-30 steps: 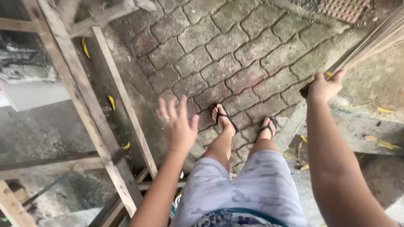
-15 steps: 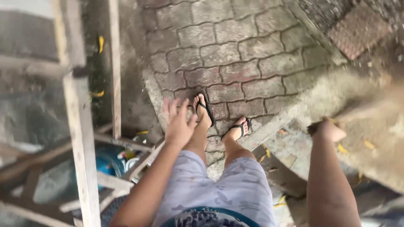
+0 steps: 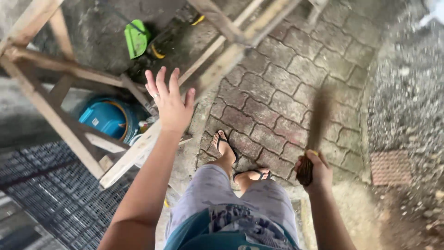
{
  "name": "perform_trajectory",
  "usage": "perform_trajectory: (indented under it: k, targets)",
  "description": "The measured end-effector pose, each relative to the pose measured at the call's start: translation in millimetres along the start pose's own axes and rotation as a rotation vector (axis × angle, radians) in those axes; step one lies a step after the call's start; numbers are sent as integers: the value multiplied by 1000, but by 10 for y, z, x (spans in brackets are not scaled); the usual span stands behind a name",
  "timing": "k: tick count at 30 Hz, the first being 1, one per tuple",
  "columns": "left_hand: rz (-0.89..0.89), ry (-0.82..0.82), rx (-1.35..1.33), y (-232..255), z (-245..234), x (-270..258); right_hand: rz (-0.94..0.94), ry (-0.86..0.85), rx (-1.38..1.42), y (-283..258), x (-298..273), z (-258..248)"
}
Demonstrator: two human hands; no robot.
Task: Sweeping an outdoor paved and dirt area using a stick broom.
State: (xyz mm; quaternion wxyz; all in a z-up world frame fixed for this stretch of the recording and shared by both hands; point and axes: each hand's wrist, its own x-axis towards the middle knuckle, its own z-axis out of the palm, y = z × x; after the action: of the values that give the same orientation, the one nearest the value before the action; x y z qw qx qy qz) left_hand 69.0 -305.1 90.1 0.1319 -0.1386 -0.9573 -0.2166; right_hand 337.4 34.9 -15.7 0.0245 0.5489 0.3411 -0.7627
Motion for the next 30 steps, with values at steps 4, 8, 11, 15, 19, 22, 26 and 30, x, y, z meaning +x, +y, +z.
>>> perform_trajectory:
  k: [4,8,11,15,19,22,26,30]
  targets:
    - [-117,48,11,-780,-47,23,-490,77,-106,-415,-753,1054]
    - [-285,61,106,-1495,-152,59,-899,-149,-534,-558,-926,1621]
    - [-425,48,187,-1942,-444,37,-876,-360,-848,-693,-1115,2017]
    - [-625,76,289,-2550,-734,-11,-500,-690,-1100,-868,-1274,2658]
    - [-738,101,343,-2929,-933,-105,-195,-770,-1264,-1019,-1011,3338]
    - [-789,90,343,-3251,-859,-115,-135,-829,-1470,-1062,-737,4070]
    - [-729,8,447,-3474,-770,226,-422,-825,-2064,-879,343,5000]
    - [-815,-71,436,-3742,-790,559,-558,-795,-2325,-517,1138,5740]
